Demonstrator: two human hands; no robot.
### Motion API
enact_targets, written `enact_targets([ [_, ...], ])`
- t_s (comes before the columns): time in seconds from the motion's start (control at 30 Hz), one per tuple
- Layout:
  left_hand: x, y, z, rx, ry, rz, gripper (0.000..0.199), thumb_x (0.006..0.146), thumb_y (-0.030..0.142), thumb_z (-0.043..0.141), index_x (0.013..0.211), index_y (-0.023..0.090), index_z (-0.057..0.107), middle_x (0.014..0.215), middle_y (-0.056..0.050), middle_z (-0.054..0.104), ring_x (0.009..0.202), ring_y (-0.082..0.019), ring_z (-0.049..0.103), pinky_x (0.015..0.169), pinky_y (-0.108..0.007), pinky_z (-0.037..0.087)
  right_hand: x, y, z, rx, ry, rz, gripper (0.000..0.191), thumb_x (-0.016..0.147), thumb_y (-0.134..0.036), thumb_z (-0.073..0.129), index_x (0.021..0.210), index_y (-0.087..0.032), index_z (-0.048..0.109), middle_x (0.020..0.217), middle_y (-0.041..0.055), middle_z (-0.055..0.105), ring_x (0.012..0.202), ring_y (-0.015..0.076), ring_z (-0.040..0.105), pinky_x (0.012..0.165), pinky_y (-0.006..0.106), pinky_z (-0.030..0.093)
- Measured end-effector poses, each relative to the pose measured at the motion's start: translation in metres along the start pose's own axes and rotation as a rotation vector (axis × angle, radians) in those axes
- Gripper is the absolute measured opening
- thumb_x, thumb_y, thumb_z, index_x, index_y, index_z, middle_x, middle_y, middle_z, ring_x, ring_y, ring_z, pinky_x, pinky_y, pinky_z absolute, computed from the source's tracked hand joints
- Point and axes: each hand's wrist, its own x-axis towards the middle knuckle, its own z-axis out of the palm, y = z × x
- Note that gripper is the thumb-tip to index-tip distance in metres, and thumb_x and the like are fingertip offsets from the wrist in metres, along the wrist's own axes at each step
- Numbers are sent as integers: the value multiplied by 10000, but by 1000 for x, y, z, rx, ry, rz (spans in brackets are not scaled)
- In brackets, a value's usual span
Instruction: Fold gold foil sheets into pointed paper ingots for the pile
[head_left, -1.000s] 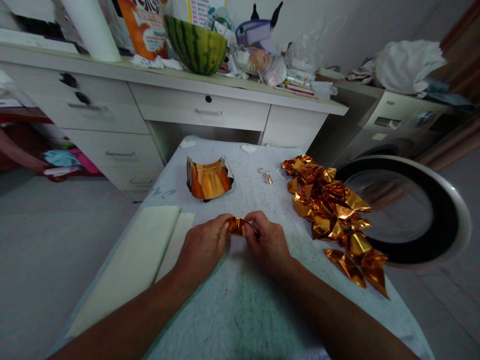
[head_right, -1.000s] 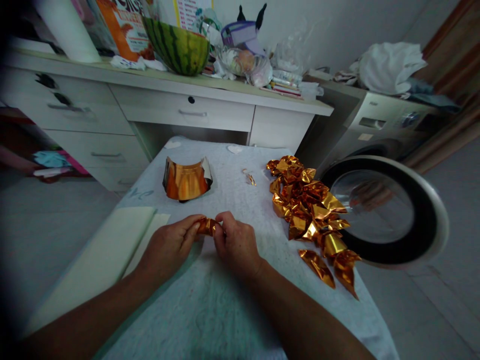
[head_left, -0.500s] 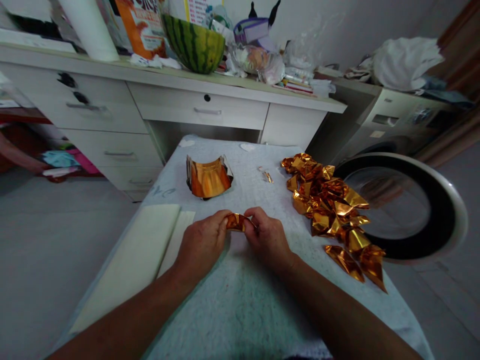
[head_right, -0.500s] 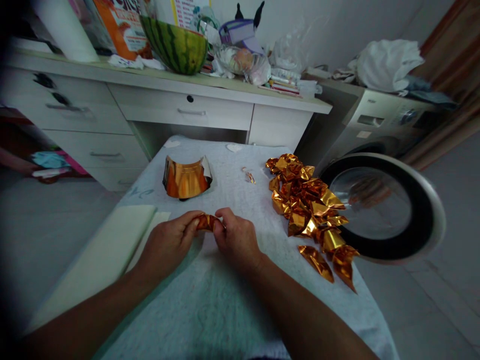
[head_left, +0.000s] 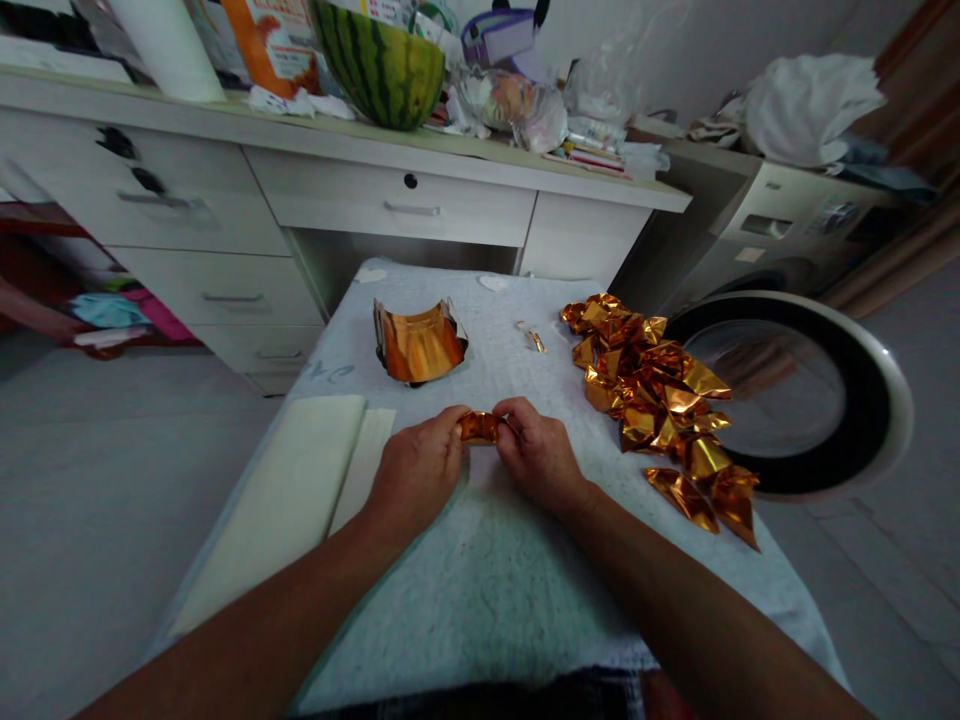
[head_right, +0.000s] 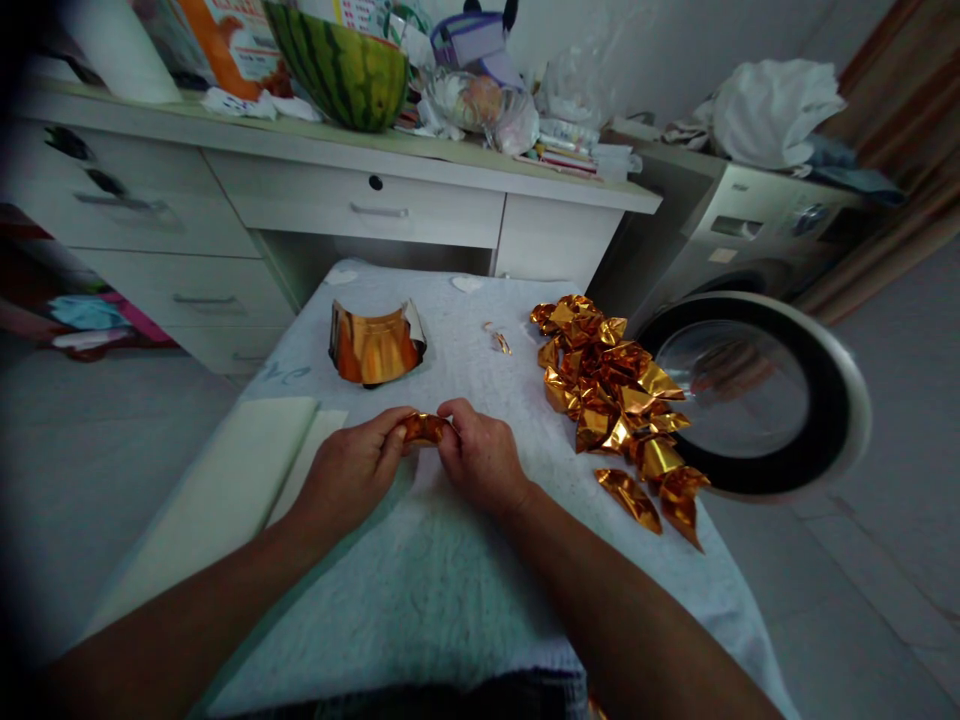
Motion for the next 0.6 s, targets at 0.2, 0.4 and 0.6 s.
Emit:
enact_targets([
  [0.2, 1, 2, -3, 37, -46, -73, 323, 939, 207, 393, 1146, 197, 641, 897, -62, 759, 791, -247, 710, 693, -329, 476, 0, 0, 0, 26, -52, -27, 154, 872, -190, 459, 994, -199, 554, 631, -29, 588, 532, 132, 528, 560, 233, 358],
  [0.4, 0, 4, -4, 7, -61, -76, 312, 940, 218, 385, 1114, 200, 643, 871, -54, 746, 778, -240, 697, 680, -320, 450, -1, 1, -3, 99, -57, 0, 171, 855, -202, 480, 1017, -197, 535, 582, -61, 509, 483, 115, 466, 522, 231, 315],
  [0.6, 2, 0, -7, -137, -70, -122, 337, 938, 243, 373, 1139, 177, 635, 805, -42, 723, 744, -214, 677, 687, -307, 441, -2, 5, -12, 190, 12, 35, 271, 827, -246, 482, 1093, -191, 490, 623, -61, 479, 521, 123, 463, 537, 245, 331],
])
